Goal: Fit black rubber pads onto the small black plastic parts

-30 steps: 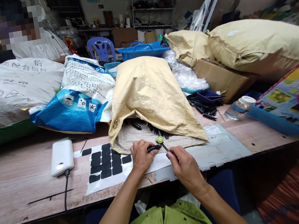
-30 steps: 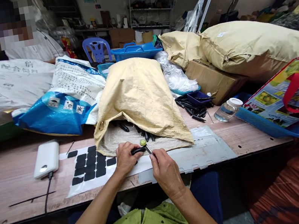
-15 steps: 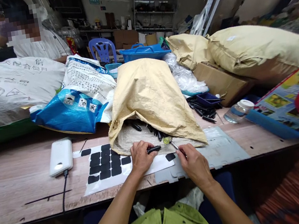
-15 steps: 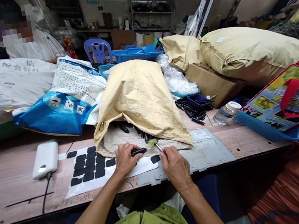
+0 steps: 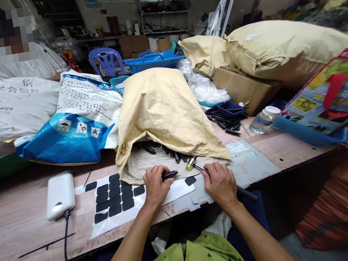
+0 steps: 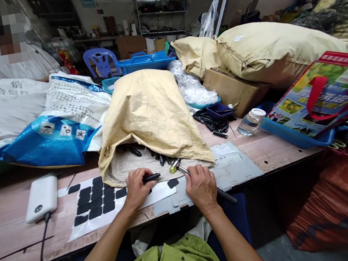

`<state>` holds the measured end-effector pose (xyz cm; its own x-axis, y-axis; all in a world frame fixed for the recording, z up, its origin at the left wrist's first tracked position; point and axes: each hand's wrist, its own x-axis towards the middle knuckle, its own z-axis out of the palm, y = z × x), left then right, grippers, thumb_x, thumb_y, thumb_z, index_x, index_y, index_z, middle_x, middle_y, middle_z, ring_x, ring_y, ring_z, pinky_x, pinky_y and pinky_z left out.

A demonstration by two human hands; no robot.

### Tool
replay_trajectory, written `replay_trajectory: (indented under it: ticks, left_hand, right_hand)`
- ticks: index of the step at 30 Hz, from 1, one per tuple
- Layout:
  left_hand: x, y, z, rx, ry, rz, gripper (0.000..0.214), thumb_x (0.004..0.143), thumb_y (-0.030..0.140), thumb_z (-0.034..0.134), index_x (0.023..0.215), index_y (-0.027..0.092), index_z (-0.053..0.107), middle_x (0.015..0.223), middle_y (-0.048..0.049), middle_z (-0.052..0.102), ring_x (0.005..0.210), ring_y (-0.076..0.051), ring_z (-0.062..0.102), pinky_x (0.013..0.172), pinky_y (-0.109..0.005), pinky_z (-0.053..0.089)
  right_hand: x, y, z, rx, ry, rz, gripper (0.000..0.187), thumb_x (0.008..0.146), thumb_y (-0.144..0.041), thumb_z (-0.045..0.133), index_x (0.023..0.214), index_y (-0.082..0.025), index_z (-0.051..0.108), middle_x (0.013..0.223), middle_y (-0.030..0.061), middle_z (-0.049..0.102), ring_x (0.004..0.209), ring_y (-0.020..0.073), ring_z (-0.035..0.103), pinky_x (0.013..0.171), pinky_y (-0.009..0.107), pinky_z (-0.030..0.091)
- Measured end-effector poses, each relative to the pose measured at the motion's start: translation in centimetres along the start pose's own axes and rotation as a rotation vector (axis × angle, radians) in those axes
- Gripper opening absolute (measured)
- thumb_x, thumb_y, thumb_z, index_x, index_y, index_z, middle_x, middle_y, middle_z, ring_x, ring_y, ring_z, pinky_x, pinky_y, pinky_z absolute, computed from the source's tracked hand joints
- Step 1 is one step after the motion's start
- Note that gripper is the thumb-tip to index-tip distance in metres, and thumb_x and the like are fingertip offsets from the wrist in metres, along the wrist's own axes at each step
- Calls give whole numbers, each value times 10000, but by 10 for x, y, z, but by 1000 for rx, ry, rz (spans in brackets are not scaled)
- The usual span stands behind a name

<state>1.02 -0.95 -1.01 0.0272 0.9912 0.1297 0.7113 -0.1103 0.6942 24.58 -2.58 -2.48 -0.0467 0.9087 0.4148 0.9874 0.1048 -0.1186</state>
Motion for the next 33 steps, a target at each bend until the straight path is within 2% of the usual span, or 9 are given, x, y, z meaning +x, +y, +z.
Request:
replay_trajectory:
  ticks: [3,5,7,11,18,26,29,31,33]
  left_hand:
    - [-33,20,-16,-135,-111,176,124,907,267,634,1024,235,662,1046,-40,707,1051,-249,575,959,-375,402]
    - [-62,33,-23,-254,-386,232,187,957,320,576,1111,261,664,1058,-27,719,984,-214,620,885,-314,442]
    - [-89,38,-20,-257,-608,157,166,937,339,598,1063,277,686,978,-4,731,900,-199,646,796,-283,449]
    - [-117,17,13,-29,-725,-155,220,864,304,621,1064,269,705,1015,-30,748,997,-252,665,849,-318,467]
    - [-120,-21,54,164,-821,-326,497,897,297,555,1381,191,596,1393,-141,638,1323,-322,563,1099,-421,419]
    - [-64,31,-13,-205,-925,-31,293,933,382,515,1079,229,717,906,-31,752,792,-204,682,711,-293,516]
    - [-2,27,-32,-151,-616,-35,294,953,357,481,1049,195,706,856,-35,726,749,-200,650,689,-303,500]
    - [38,11,-37,112,-217,-13,298,934,257,499,1166,211,681,1042,-78,718,932,-249,637,820,-363,494]
    - [70,-9,-37,360,-25,39,389,890,142,513,1245,224,647,1287,-121,642,1164,-319,549,949,-441,447]
  right_hand:
    - [-1,1,0,11,-6,11,104,957,-271,609,1033,-209,643,978,67,620,958,260,486,812,353,323]
    - [-1,1,1,14,-8,17,109,962,-277,603,1036,-207,642,984,67,619,964,259,486,817,353,325]
    - [-2,1,1,16,-6,20,116,965,-281,596,1041,-207,642,987,67,618,968,259,485,823,354,328]
    - [-2,1,1,22,1,20,117,964,-282,592,1038,-209,645,982,67,615,957,256,483,823,353,329]
    - [-2,1,0,21,7,22,108,956,-287,607,1019,-209,648,969,65,611,943,253,483,811,351,323]
    - [-2,0,-1,17,-15,22,113,972,-276,576,1034,-208,640,973,70,605,959,261,480,823,361,325]
    - [-2,0,-1,26,-12,25,103,962,-265,581,1027,-207,637,971,71,605,956,262,480,816,361,325]
    - [-2,0,-1,33,-3,23,99,956,-265,585,1019,-209,637,962,72,606,948,262,480,808,359,324]
    - [-2,0,-1,41,5,22,98,956,-267,582,1014,-209,637,958,73,608,942,261,482,805,357,321]
